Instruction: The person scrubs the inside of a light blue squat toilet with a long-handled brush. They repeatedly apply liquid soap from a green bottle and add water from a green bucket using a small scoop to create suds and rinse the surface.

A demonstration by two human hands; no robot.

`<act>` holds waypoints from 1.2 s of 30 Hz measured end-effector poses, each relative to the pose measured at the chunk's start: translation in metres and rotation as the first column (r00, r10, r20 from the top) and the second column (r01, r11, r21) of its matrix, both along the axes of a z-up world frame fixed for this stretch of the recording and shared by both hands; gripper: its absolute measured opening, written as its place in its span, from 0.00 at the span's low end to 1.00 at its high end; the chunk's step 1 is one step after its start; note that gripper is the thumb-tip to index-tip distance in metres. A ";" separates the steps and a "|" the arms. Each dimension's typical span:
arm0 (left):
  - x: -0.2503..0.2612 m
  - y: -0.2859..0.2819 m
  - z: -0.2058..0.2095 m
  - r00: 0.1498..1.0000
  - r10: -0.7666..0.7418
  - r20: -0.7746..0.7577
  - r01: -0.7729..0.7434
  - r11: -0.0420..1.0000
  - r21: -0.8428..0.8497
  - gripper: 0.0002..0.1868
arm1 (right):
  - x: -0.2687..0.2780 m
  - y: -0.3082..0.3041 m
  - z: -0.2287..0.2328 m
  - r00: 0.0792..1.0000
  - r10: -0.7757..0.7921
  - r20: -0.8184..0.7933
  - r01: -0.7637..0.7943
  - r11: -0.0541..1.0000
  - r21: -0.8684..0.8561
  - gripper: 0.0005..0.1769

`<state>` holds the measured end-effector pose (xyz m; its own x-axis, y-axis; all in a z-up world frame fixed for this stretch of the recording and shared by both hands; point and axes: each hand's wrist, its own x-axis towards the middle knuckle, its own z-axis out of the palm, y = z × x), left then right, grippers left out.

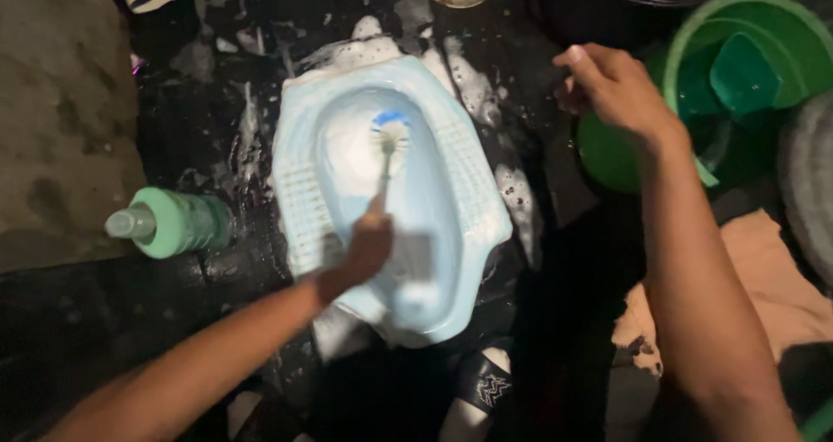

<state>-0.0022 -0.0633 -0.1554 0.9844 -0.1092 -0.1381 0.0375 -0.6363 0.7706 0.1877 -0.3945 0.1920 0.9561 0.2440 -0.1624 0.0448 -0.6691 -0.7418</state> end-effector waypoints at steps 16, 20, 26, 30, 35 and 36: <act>-0.043 0.015 0.062 0.949 -0.307 0.078 0.262 0.900 0.348 0.12 | -0.005 -0.009 -0.001 0.999 -0.032 0.033 0.034 0.996 -0.078 0.28; -0.103 0.017 0.082 0.932 -0.229 -0.283 0.224 0.973 -0.052 0.31 | -0.005 -0.016 0.004 0.999 -0.027 0.035 0.028 0.999 -0.015 0.28; -0.069 0.052 0.077 0.885 -0.365 0.288 0.307 0.924 0.226 0.37 | -0.001 -0.014 -0.006 0.999 -0.039 0.019 0.040 0.994 -0.097 0.29; -0.037 0.041 0.070 0.953 -0.303 -0.017 0.300 0.932 0.203 0.33 | -0.005 -0.007 -0.002 1.000 -0.013 0.018 0.014 0.997 -0.072 0.29; -0.030 0.039 0.118 0.703 -0.264 0.660 0.140 0.962 0.235 0.29 | -0.001 -0.015 0.006 0.999 0.000 0.053 0.007 0.991 -0.131 0.28; -0.035 0.043 0.131 0.933 -0.102 0.346 0.129 0.990 -0.056 0.29 | -0.005 -0.015 0.003 0.998 -0.012 0.054 0.019 0.990 -0.140 0.28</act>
<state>-0.0367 -0.0198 -0.0248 0.9505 -0.2218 0.2176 -0.3068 -0.5595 0.7699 0.1832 -0.4093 0.1949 0.9678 0.2074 -0.1428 0.0705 -0.7675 -0.6372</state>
